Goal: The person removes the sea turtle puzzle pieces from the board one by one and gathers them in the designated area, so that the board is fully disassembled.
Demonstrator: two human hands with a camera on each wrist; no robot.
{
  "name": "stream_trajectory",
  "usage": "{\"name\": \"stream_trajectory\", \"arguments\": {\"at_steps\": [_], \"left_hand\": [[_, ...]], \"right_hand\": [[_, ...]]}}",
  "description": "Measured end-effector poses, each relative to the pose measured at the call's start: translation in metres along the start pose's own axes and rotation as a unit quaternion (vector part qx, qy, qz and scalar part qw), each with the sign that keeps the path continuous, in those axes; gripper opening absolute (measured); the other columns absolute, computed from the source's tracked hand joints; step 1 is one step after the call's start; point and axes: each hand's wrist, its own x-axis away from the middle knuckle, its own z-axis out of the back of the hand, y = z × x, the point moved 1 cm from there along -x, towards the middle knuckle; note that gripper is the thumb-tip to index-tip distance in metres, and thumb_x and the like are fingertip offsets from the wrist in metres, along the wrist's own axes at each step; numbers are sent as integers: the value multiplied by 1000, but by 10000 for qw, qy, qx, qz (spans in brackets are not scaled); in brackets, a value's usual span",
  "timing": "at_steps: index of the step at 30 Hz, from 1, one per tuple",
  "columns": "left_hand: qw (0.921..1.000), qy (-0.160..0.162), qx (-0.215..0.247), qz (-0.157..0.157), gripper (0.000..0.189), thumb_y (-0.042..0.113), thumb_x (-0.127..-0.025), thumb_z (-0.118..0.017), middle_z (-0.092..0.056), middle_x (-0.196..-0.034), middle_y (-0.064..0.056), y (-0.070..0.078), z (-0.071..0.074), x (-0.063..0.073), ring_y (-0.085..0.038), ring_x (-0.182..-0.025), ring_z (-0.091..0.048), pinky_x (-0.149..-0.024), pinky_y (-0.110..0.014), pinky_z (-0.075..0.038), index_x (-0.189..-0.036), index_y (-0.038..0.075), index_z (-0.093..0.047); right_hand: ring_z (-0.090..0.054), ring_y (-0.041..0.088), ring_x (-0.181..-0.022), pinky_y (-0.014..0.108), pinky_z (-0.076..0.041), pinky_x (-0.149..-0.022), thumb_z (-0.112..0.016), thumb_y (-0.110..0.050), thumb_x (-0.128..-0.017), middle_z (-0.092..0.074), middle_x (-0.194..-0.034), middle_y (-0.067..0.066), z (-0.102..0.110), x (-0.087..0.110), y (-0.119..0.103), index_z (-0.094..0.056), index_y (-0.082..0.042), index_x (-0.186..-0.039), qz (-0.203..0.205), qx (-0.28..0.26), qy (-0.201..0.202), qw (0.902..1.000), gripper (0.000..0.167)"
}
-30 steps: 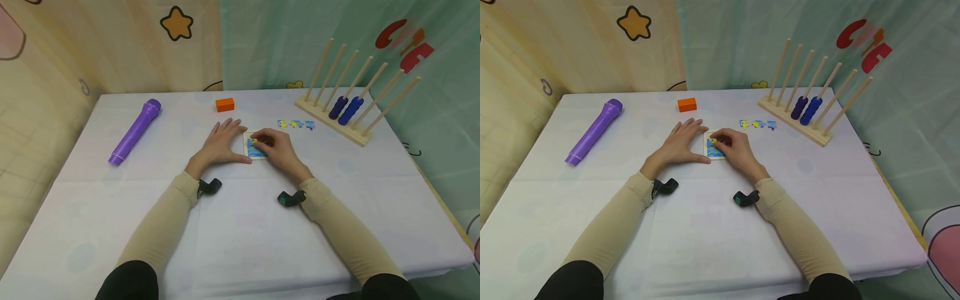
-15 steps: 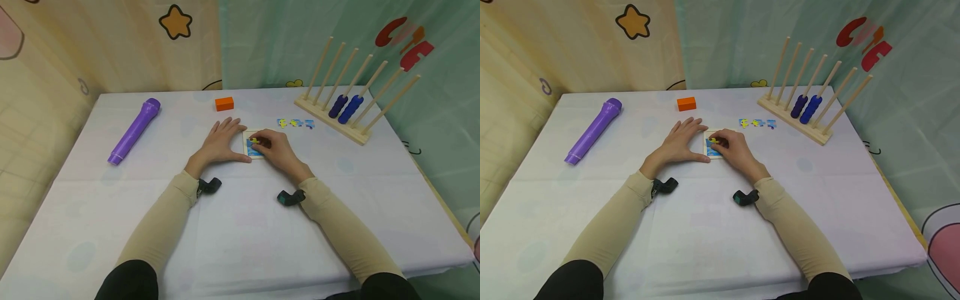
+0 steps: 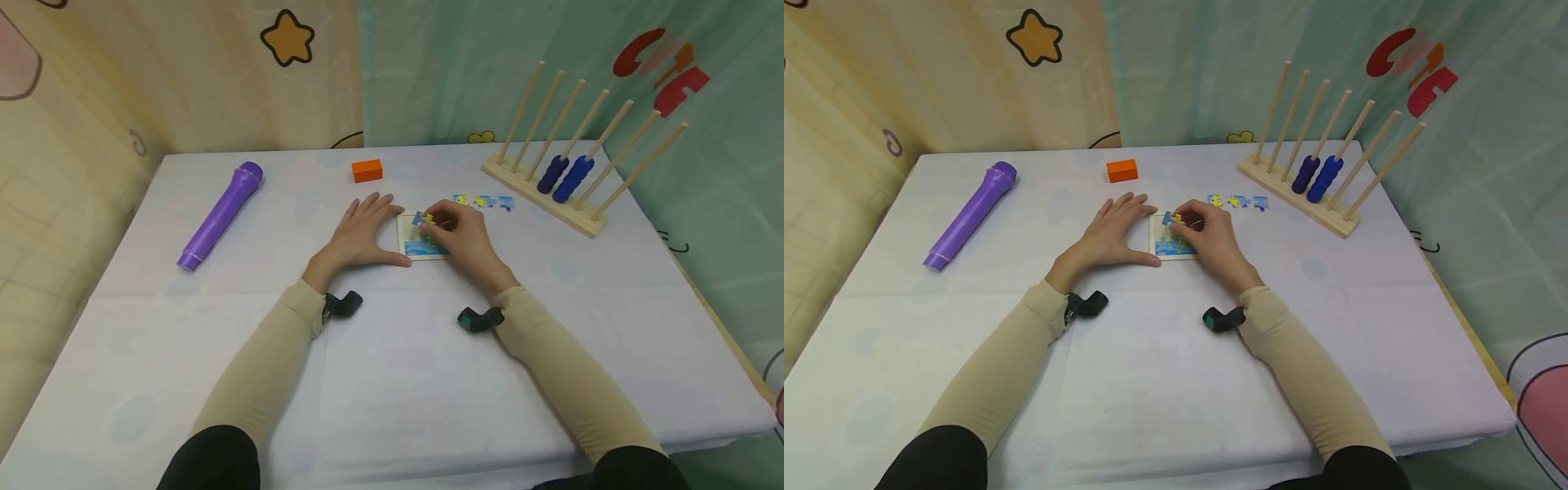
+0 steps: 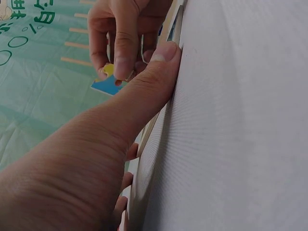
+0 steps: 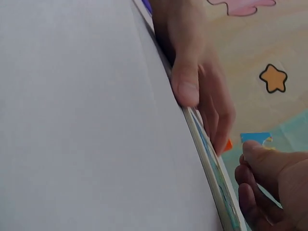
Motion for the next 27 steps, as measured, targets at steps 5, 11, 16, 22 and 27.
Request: {"name": "stream_trajectory", "arguments": {"at_steps": [5,11,16,22,27], "left_hand": [[10000,-27,25,34,107,76,-74,-81,-18,-177,-2,0,0,1,-27,-166,-3,-134,-51,6,-160,26,-42],[10000,-53,10,42,107,75,-74,-81,-18,-178,-2,1,0,0,-26,-166,-3,-134,-51,6,-161,26,-41],[10000,-37,20,40,108,76,-74,-81,-18,-178,-2,0,0,0,-27,-166,-3,-133,-51,7,-161,26,-41],[10000,-7,45,26,107,76,-74,-81,-18,-178,-2,-1,-1,0,-26,-166,-3,-134,-50,7,-160,27,-42],[10000,24,63,9,106,76,-74,-81,-19,-177,-2,-1,-1,0,-26,-166,-4,-134,-50,7,-160,27,-42]], "right_hand": [[-63,22,-106,42,-56,-99,-66,-27,-106,-72,-110,9,24,0,7,-77,-10,-119,-609,207,-141,9978,24],[-62,28,-105,43,-53,-100,-59,-21,-109,-70,-108,17,47,6,22,-66,-5,-134,-887,521,-265,9943,30],[-63,25,-97,34,-51,-88,-68,-20,-105,-74,-101,16,54,7,31,-66,-9,-129,-893,498,150,9946,27],[-67,30,-96,42,-54,-87,-69,-16,-104,-73,-103,18,55,8,36,-72,-9,-126,-536,960,392,9932,24],[-66,30,-90,39,-51,-81,-72,-16,-102,-72,-100,18,52,7,41,-73,-5,-124,-229,1314,606,9892,25]]}}
